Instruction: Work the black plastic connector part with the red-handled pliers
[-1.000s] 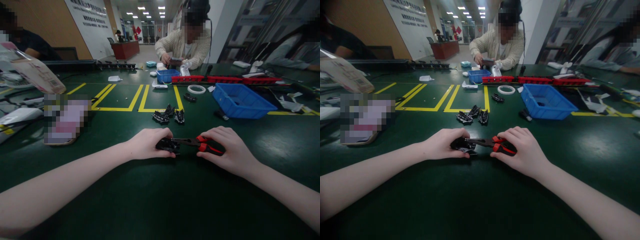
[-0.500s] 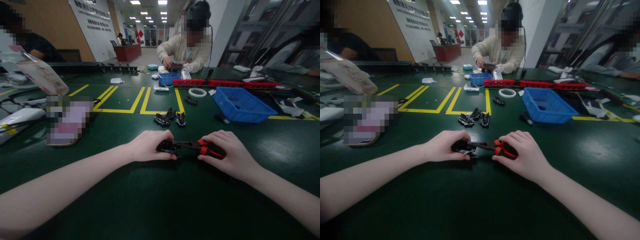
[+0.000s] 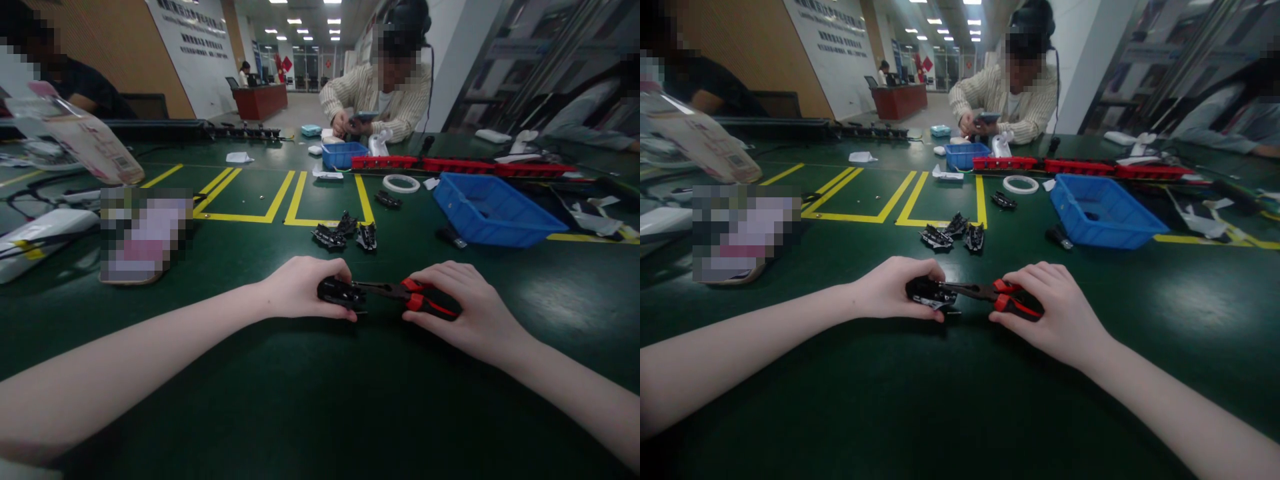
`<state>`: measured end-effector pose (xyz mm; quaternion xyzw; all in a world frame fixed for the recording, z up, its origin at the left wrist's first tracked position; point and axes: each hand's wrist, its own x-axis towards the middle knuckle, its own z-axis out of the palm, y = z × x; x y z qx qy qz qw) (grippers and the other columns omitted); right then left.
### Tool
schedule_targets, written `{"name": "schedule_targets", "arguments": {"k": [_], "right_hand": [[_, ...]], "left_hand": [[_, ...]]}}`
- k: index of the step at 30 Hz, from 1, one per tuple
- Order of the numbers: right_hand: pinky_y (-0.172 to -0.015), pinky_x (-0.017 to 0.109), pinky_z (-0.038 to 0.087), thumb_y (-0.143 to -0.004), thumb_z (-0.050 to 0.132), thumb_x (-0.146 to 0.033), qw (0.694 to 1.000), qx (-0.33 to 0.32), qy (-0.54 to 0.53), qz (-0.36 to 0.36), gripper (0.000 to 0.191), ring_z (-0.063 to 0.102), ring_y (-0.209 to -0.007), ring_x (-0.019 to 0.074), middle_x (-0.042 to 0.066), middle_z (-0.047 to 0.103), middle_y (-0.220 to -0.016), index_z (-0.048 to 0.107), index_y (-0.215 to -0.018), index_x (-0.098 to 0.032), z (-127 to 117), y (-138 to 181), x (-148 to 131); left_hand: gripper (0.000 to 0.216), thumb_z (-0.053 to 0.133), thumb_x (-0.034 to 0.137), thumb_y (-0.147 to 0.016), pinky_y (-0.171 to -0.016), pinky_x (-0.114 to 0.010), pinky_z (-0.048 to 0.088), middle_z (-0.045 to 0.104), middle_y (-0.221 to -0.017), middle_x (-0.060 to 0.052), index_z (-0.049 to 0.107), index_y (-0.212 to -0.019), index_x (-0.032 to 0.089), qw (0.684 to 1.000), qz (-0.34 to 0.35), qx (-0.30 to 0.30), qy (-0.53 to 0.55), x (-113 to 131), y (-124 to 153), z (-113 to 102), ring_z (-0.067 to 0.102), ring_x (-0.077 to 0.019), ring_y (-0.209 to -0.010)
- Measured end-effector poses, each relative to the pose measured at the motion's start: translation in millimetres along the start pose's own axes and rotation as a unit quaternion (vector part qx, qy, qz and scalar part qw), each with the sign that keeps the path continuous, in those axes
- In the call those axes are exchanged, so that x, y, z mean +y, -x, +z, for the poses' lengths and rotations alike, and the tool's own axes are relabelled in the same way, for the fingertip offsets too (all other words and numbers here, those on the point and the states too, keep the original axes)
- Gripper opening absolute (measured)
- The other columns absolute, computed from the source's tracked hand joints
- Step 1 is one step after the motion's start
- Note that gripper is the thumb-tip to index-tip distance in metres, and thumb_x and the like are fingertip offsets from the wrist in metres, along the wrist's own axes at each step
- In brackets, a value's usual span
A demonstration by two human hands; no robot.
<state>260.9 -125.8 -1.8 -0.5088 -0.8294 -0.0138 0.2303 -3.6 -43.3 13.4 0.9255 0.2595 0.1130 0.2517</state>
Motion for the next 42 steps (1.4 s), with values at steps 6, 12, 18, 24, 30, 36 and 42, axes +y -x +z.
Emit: {"name": "schedule_targets", "arguments": {"k": [6,12,18,24,30,36,42], "right_hand": [[-0.078,0.04,0.043,-0.078,0.063,-0.048,1.0,0.003,-0.001,-0.011,0.035,0.058,-0.089,0.0231,0.006,0.066,-0.093,0.058,-0.101,-0.022,0.4,-0.4,-0.4],[-0.079,0.04,0.042,-0.078,0.063,-0.048,1.0,-0.006,-0.005,-0.009,0.035,0.058,-0.089,0.0232,0.006,0.066,-0.093,0.057,-0.101,-0.022,1.0,-0.1,-1.7],[-0.077,0.041,0.042,-0.078,0.062,-0.05,1.0,-0.004,-0.002,-0.007,0.036,0.059,-0.089,0.0246,0.006,0.066,-0.093,0.058,-0.1,-0.022,1.0,-0.7,-0.2],[-0.077,0.042,0.043,-0.078,0.062,-0.048,1.0,-0.01,-0.002,-0.003,0.035,0.059,-0.09,0.0251,0.007,0.066,-0.094,0.057,-0.101,-0.022,0.7,-0.7,-3.4],[-0.079,0.044,0.043,-0.079,0.061,-0.048,1.0,0.002,0.03,-0.009,0.035,0.058,-0.092,0.0265,0.007,0.065,-0.096,0.056,-0.103,-0.023,-2.7,-1.2,2.0],[-0.077,0.05,0.042,-0.079,0.058,-0.051,0.994,0.028,0.103,0.003,0.041,0.057,-0.095,0.0315,0.011,0.063,-0.101,0.055,-0.108,-0.023,-5.2,-1.4,13.7],[-0.077,0.049,0.044,-0.082,0.052,-0.054,0.993,-0.022,0.113,0.034,0.046,0.056,-0.096,0.0306,0.011,0.061,-0.106,0.055,-0.115,-0.021,2.2,-2.1,20.6]], "left_hand": [[0.041,0.075,0.044,-0.069,-0.061,-0.022,0.04,0.066,-0.09,-0.001,0.058,-0.093,0.017,0.999,-0.001,0.009,0.054,0.4,-0.1,-0.7,0.061,-0.0156,-0.077],[0.041,0.075,0.044,-0.07,-0.061,-0.023,0.04,0.065,-0.089,-0.001,0.058,-0.094,0.016,0.998,0.003,0.004,0.061,1.8,-0.4,-1.1,0.06,-0.0147,-0.076],[0.041,0.074,0.045,-0.071,-0.063,-0.024,0.042,0.065,-0.089,-0.001,0.057,-0.095,0.016,0.998,0.012,0.006,0.065,1.0,-0.1,-2.1,0.06,-0.015,-0.076],[0.041,0.073,0.045,-0.071,-0.062,-0.024,0.042,0.065,-0.09,-0.001,0.057,-0.095,0.016,0.998,0.018,0.008,0.064,-1.2,0.4,-0.8,0.06,-0.0154,-0.077],[0.04,0.071,0.045,-0.074,-0.063,-0.023,0.042,0.063,-0.092,-0.002,0.056,-0.098,0.016,0.999,0.032,0.002,0.035,-0.3,-0.6,-0.9,0.059,-0.0154,-0.079],[0.037,0.066,0.038,-0.08,-0.07,-0.026,0.047,0.056,-0.105,-0.005,0.056,-0.109,0.018,0.999,0.049,0.009,-0.012,-2.6,-1.2,3.5,0.057,-0.017,-0.089],[0.03,0.06,0.039,-0.085,-0.079,-0.031,0.048,0.053,-0.113,-0.006,0.063,-0.108,0.019,0.997,0.055,0.047,-0.01,-4.9,0.4,3.6,0.057,-0.0177,-0.093]]}}
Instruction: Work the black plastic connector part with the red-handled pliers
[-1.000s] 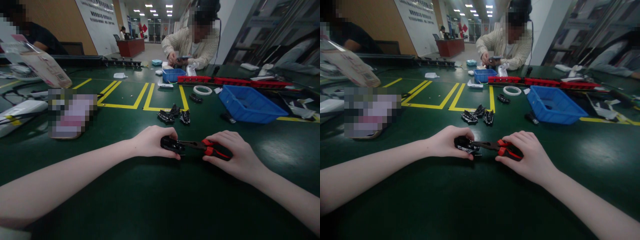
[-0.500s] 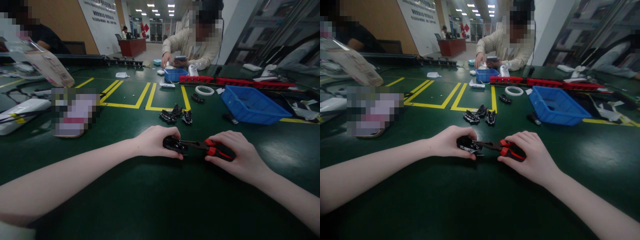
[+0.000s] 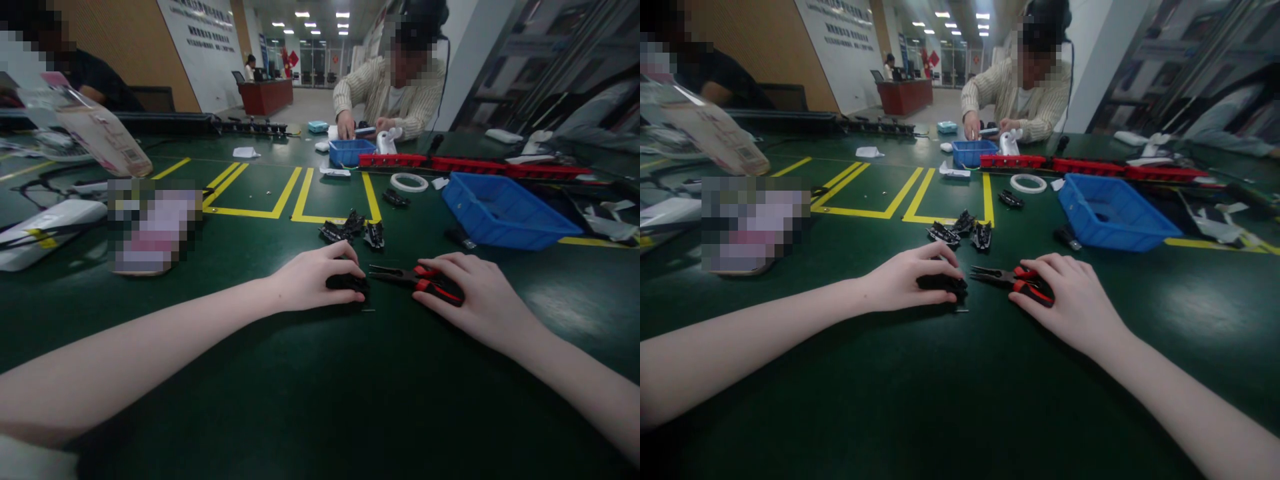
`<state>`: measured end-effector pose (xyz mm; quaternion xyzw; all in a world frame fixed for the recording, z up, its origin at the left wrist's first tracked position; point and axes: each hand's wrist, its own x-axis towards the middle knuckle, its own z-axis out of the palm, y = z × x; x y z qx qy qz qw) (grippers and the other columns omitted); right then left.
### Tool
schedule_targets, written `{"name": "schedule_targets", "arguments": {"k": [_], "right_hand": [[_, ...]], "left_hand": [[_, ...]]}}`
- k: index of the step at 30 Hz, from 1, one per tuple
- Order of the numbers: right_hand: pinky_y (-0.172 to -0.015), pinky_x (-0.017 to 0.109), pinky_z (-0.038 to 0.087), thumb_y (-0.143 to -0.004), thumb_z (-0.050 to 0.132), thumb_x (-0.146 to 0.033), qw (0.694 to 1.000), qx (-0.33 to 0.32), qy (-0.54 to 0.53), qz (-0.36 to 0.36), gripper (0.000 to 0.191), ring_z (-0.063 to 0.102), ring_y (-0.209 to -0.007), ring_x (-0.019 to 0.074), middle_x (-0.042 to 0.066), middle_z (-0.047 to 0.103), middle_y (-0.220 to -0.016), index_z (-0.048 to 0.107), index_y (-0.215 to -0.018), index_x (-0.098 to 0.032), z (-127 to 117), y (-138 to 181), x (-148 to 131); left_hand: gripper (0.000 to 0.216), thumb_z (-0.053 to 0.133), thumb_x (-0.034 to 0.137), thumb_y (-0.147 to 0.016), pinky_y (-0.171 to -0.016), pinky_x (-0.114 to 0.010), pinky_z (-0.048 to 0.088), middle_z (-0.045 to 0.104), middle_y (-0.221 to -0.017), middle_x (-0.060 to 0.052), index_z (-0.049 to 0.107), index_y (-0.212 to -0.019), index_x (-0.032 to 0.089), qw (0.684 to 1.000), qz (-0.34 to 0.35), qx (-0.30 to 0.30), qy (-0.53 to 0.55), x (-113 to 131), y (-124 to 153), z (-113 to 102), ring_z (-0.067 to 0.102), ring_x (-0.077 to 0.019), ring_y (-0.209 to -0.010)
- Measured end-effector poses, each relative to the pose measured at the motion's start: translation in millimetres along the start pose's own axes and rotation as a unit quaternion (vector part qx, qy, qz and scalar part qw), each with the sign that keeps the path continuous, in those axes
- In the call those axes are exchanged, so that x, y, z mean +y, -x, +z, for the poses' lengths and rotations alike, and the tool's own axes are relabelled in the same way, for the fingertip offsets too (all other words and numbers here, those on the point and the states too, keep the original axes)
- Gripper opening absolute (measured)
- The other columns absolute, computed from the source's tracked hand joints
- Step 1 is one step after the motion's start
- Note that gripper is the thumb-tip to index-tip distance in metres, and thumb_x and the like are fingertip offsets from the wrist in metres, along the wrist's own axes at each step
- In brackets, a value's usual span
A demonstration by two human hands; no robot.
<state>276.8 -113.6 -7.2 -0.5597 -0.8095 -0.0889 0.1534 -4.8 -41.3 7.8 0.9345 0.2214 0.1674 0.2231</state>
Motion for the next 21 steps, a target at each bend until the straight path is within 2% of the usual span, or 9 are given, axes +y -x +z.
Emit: {"name": "schedule_targets", "arguments": {"k": [2,6,8,11,16,21], "right_hand": [[-0.081,0.051,0.043,-0.083,0.051,-0.054,1.0,0.001,0.009,-0.001,0.049,0.055,-0.1,0.0317,0.012,0.06,-0.11,0.054,-0.118,-0.02,-0.7,-0.3,-1.4],[-0.095,0.057,0.035,-0.082,0.053,-0.051,0.995,0.05,0.066,-0.047,0.051,0.052,-0.11,0.0348,0.014,0.057,-0.117,0.051,-0.123,-0.021,-9.0,0.8,-12.0],[-0.099,0.057,0.032,-0.083,0.055,-0.044,0.992,0.068,0.078,-0.075,0.047,0.052,-0.111,0.0335,0.014,0.058,-0.117,0.051,-0.123,-0.021,-12.9,2.2,-20.1],[-0.1,0.053,0.034,-0.083,0.056,-0.033,0.988,0.079,0.055,-0.125,0.039,0.055,-0.109,0.0293,0.013,0.062,-0.114,0.052,-0.12,-0.02,-13.6,4.3,-31.7],[-0.1,0.048,0.037,-0.085,0.054,-0.026,0.986,0.058,-0.006,-0.154,0.031,0.058,-0.105,0.0232,0.009,0.065,-0.109,0.054,-0.115,-0.019,-5.6,1.6,-42.9],[-0.096,0.048,0.038,-0.087,0.052,-0.029,0.99,0.018,-0.039,-0.134,0.027,0.058,-0.101,0.0226,0.008,0.066,-0.106,0.058,-0.112,-0.02,-2.5,-7.0,-46.0]], "left_hand": [[0.029,0.06,0.041,-0.086,-0.077,-0.029,0.047,0.057,-0.105,-0.005,0.066,-0.104,0.019,1.0,-0.003,-0.013,0.019,1.1,-0.9,-1.9,0.057,-0.0174,-0.091],[0.03,0.059,0.043,-0.086,-0.064,-0.024,0.043,0.061,-0.085,-0.003,0.068,-0.086,0.014,0.995,-0.024,-0.043,0.085,4.4,-4.0,-4.7,0.057,-0.0134,-0.074],[0.034,0.058,0.045,-0.086,-0.058,-0.023,0.04,0.061,-0.077,-0.002,0.067,-0.08,0.013,0.991,-0.044,-0.053,0.113,5.5,-5.8,-5.3,0.055,-0.012,-0.067],[0.039,0.056,0.05,-0.085,-0.054,-0.022,0.037,0.061,-0.073,-0.002,0.067,-0.082,0.013,0.984,-0.095,-0.064,0.138,6.2,-8.5,-6.8,0.054,-0.012,-0.063],[0.048,0.054,0.058,-0.082,-0.048,-0.021,0.035,0.059,-0.063,0.0,0.069,-0.081,0.013,0.962,-0.189,-0.077,0.18,7.1,-11.8,-12.9,0.05,-0.0103,-0.053],[0.046,0.057,0.057,-0.081,-0.05,-0.022,0.037,0.061,-0.065,-0.001,0.069,-0.078,0.013,0.948,-0.221,-0.073,0.219,6.0,-12.0,-19.0,0.05,-0.0096,-0.053]]}}
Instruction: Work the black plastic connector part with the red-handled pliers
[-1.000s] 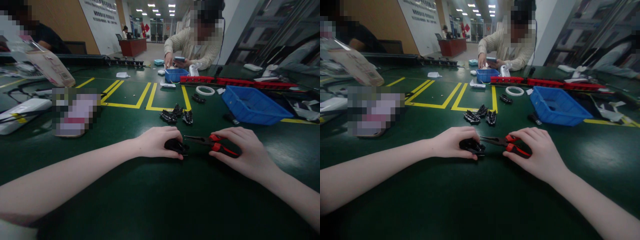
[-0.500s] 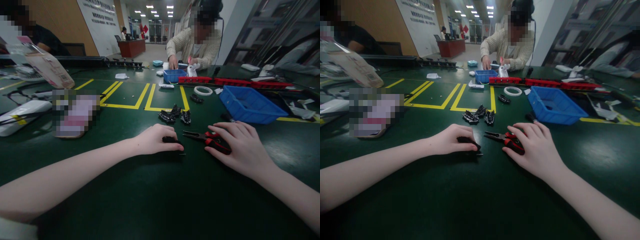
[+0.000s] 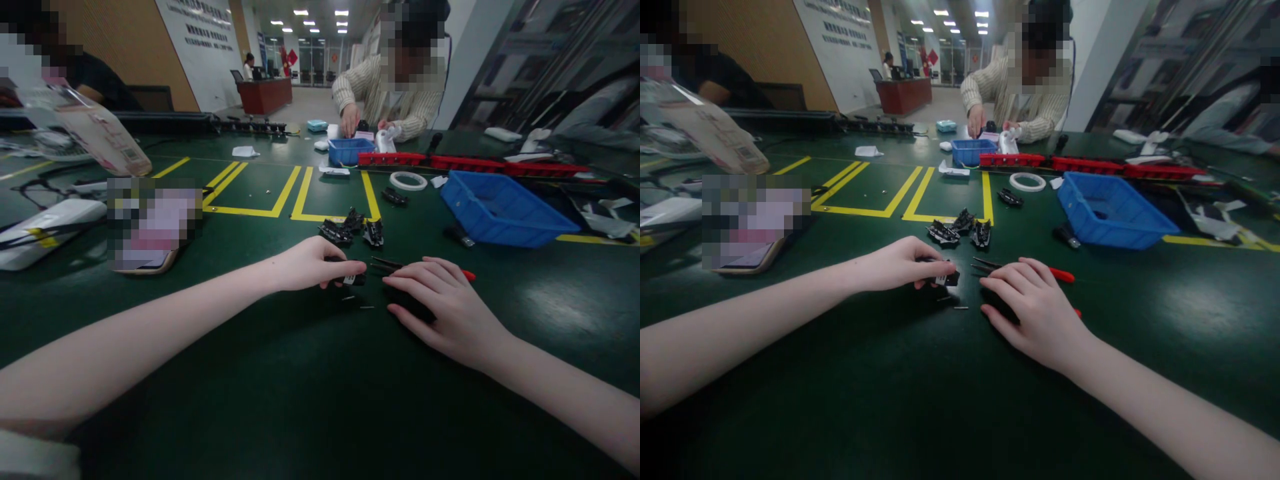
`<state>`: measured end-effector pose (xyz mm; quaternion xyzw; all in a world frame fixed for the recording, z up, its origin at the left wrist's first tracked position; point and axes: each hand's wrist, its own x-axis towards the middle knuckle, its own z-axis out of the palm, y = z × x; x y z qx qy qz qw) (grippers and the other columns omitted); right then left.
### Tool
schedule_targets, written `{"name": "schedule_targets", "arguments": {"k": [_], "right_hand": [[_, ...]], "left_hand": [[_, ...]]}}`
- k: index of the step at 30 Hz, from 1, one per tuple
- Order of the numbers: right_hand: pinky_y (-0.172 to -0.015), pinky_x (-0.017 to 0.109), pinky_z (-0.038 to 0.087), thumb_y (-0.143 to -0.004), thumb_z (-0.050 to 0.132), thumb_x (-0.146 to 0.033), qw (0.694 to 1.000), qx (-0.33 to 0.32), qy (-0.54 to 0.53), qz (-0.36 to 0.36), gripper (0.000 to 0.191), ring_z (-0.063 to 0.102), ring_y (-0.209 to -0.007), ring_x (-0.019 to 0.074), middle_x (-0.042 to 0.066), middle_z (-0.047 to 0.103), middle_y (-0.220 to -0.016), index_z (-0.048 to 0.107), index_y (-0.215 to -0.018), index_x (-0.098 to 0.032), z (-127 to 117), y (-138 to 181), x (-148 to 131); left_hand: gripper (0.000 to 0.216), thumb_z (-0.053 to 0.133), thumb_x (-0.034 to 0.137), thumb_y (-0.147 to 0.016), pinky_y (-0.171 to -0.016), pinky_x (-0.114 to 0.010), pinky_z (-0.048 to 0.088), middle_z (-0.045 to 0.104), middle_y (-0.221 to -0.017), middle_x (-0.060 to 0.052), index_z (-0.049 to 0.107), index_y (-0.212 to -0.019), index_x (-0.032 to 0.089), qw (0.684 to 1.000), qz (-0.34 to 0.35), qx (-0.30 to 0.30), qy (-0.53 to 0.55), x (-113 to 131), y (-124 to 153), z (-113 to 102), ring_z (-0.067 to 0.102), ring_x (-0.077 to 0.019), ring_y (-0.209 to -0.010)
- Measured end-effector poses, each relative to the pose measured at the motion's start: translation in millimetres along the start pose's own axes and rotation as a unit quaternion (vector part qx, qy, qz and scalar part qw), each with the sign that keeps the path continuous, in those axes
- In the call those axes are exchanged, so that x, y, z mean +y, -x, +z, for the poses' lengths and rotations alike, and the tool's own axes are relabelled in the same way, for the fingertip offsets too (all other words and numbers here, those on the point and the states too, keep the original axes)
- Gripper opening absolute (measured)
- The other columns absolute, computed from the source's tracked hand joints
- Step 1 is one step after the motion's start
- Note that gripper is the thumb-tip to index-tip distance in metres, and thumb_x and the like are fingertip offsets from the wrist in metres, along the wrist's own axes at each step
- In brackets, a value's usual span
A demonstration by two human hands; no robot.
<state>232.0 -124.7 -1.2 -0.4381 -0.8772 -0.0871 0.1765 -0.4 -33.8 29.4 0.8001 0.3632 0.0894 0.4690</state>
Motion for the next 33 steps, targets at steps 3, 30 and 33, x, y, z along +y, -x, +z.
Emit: {"name": "schedule_targets", "arguments": {"k": [3,30,33], "right_hand": [[-0.094,0.046,0.038,-0.088,0.051,-0.027,1.0,-0.003,-0.011,-0.009,0.023,0.058,-0.099,0.0217,0.007,0.066,-0.103,0.06,-0.109,-0.021,0.1,-7.2,-4.5],[-0.063,0.027,0.05,-0.089,0.044,-0.014,0.969,0.011,-0.22,0.113,0.02,0.062,-0.078,0.0152,0.005,0.064,-0.09,0.058,-0.101,-0.02,-9.6,-40.3,-6.9],[-0.065,0.028,0.051,-0.087,0.049,-0.018,0.954,0.014,-0.273,0.124,0.016,0.063,-0.079,0.0155,0.003,0.066,-0.088,0.062,-0.095,-0.02,-10.9,-39.7,-11.0]], "left_hand": [[0.045,0.054,0.055,-0.083,-0.053,-0.022,0.039,0.062,-0.068,-0.002,0.068,-0.081,0.012,0.999,0.009,0.022,0.033,-4.2,-1.5,-1.5,0.051,-0.0097,-0.055],[0.06,0.068,0.022,-0.081,-0.092,-0.036,0.046,0.058,-0.115,-0.008,0.039,-0.133,0.017,0.969,0.204,0.072,-0.123,-25.3,6.6,17.4,0.056,-0.0206,-0.107],[0.056,0.067,0.021,-0.081,-0.093,-0.035,0.045,0.058,-0.118,-0.009,0.041,-0.131,0.017,0.969,0.217,0.059,-0.099,-23.5,6.8,19.2,0.056,-0.0205,-0.109]]}}
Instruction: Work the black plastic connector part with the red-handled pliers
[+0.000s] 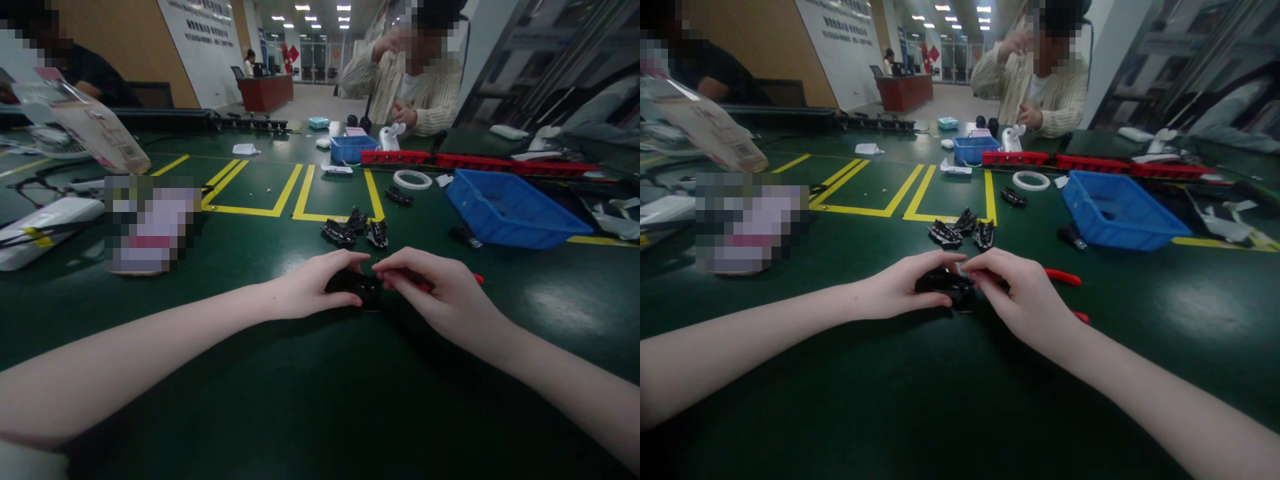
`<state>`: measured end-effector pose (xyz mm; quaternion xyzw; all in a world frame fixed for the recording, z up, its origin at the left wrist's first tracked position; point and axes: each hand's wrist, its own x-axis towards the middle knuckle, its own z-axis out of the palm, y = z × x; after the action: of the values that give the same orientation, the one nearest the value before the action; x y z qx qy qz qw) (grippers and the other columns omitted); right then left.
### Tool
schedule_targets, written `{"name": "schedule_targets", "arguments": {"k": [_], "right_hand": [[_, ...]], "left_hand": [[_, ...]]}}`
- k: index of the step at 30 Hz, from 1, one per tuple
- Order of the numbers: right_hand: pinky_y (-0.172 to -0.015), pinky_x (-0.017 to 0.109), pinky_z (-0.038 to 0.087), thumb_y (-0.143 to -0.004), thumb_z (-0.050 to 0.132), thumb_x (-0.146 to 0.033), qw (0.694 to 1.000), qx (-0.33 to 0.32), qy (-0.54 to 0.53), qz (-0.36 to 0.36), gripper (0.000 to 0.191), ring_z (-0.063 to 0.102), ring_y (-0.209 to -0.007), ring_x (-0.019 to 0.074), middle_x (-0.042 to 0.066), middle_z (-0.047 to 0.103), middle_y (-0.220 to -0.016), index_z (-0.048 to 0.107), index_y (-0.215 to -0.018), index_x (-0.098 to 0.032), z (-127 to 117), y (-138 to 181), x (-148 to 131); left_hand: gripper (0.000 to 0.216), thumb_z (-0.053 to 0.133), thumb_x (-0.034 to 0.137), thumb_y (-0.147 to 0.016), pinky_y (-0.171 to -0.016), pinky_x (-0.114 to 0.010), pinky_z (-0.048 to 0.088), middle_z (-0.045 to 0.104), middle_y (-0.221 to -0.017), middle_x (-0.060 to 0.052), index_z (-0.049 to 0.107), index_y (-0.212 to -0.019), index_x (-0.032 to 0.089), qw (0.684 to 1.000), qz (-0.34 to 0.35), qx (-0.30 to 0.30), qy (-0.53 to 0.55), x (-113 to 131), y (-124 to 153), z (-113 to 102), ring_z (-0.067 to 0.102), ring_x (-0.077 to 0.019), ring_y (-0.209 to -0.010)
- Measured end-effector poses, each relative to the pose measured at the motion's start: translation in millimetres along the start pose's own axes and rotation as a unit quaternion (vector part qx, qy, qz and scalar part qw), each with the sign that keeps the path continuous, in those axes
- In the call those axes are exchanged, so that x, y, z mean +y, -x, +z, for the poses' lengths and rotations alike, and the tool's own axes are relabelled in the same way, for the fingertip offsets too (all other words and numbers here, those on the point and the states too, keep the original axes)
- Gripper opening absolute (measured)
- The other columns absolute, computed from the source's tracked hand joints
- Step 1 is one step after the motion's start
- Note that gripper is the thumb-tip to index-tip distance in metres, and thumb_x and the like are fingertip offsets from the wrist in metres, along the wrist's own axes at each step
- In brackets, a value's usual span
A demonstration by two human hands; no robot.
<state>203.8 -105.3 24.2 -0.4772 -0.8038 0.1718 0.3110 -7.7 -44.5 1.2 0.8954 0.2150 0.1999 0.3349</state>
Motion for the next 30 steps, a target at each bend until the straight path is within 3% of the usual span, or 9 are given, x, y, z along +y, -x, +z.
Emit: {"name": "schedule_targets", "arguments": {"k": [7,18,30], "right_hand": [[-0.069,0.033,0.048,-0.084,0.056,-0.025,1.0,-0.011,0.023,0.01,0.013,0.063,-0.079,0.0175,0.001,0.07,-0.088,0.067,-0.091,-0.023,7.0,-0.1,2.9],[-0.068,0.031,0.048,-0.085,0.056,-0.023,1.0,0.001,0.022,-0.004,0.012,0.063,-0.078,0.0162,0.001,0.07,-0.087,0.067,-0.09,-0.023,11.4,2.3,7.0],[-0.068,0.03,0.049,-0.083,0.057,-0.021,0.999,-0.001,-0.043,0.01,0.011,0.063,-0.075,0.0153,0.001,0.069,-0.084,0.066,-0.088,-0.021,17.8,2.1,8.9]], "left_hand": [[0.05,0.064,0.019,-0.084,-0.095,-0.033,0.044,0.057,-0.122,-0.011,0.045,-0.13,0.012,1.0,-0.01,-0.014,0.014,2.0,-1.5,-1.4,0.054,-0.0192,-0.112],[0.046,0.063,0.022,-0.086,-0.09,-0.032,0.046,0.057,-0.114,-0.009,0.048,-0.129,0.015,1.0,-0.005,-0.014,0.022,0.0,-2.9,-1.4,0.055,-0.019,-0.104],[0.047,0.061,0.021,-0.086,-0.091,-0.033,0.046,0.056,-0.114,-0.009,0.046,-0.131,0.016,0.999,0.006,-0.026,0.024,0.5,-2.2,-2.0,0.056,-0.0192,-0.104]]}}
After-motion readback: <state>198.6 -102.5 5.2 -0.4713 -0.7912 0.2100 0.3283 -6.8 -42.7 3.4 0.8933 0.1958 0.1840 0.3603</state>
